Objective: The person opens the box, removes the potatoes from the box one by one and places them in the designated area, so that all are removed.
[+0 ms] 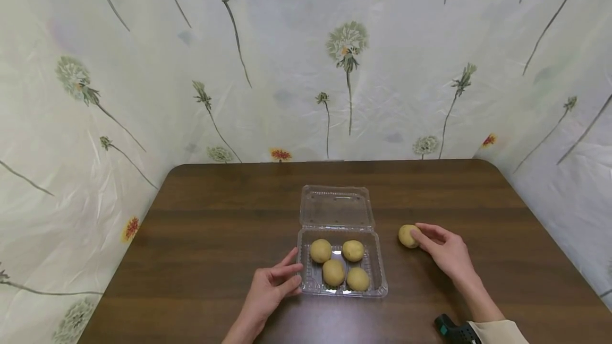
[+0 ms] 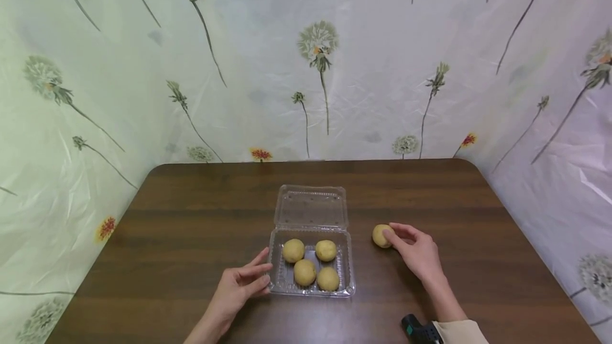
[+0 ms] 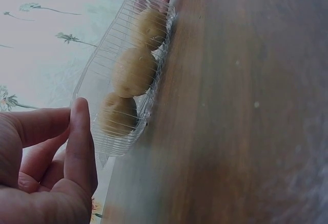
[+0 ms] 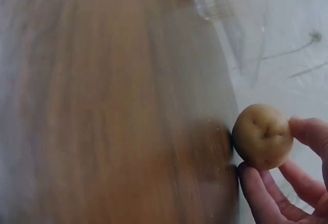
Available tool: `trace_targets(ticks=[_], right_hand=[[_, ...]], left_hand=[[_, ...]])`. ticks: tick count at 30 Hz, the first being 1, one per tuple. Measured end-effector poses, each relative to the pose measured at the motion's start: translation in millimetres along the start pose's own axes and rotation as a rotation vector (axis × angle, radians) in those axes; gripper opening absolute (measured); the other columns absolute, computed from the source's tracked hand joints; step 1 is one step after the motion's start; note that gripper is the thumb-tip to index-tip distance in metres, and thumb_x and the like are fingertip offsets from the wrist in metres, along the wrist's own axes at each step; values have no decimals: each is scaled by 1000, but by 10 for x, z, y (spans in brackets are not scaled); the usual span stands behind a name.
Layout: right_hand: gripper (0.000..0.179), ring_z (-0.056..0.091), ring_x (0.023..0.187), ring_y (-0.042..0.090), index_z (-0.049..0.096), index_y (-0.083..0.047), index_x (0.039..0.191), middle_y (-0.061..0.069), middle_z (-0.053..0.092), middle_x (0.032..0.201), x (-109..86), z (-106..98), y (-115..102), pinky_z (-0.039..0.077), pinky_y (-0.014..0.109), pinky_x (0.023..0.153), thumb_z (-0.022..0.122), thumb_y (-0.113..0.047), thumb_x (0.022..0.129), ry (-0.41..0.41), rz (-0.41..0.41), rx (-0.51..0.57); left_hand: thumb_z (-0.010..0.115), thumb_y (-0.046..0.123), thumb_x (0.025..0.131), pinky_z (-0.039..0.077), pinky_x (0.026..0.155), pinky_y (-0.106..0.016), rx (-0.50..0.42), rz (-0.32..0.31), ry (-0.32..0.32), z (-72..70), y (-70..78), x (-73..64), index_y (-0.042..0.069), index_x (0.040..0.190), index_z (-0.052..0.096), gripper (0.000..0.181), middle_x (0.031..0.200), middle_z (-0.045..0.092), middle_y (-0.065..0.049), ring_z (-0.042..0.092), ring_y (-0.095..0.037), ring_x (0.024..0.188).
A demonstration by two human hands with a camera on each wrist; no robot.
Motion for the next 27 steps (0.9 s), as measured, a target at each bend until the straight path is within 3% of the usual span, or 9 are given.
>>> trace_targets(ticks=[7, 14, 22, 27], right_hand=[[60, 56, 87, -13, 62, -11, 129, 12, 66, 122, -11, 29, -18, 52, 16, 70, 62, -57, 90, 59, -40, -57], [61, 70, 83, 13, 62, -6, 128, 18, 67, 118, 2, -9, -59, 55, 21, 66, 61, -55, 92, 43, -38, -57], [65, 61, 88, -8, 57, -2, 133, 21, 60, 128, -1, -6, 30, 57, 19, 74, 60, -53, 92, 14, -17, 68], [65, 62, 87, -6, 59, -5, 132, 19, 63, 125, -4, 1, 58, 56, 17, 73, 61, -55, 91, 22, -10, 57]], left_hand=[[69, -2, 89, 59, 79, -32, 1, -4, 0, -14, 0, -9, -13, 118, 63, 32, 149, 42, -13, 54, -22, 121], [68, -4, 89, 59, 80, -32, 8, -10, -1, -16, -19, 19, -13, 118, 63, 30, 149, 43, -13, 53, -22, 123], [67, -4, 90, 59, 80, -31, -6, -5, -5, -1, -12, 17, -13, 119, 63, 31, 149, 41, -13, 52, -23, 123], [67, -4, 90, 59, 79, -31, -8, -12, 0, 7, -16, 11, -13, 119, 63, 31, 150, 41, -12, 52, -23, 123]])
Point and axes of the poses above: each hand's wrist, its own x-axis towards the middle knuckle, its own z-axis out of the palm, y = z × x, the point moved 8 cm from there along x, towards the middle knuckle
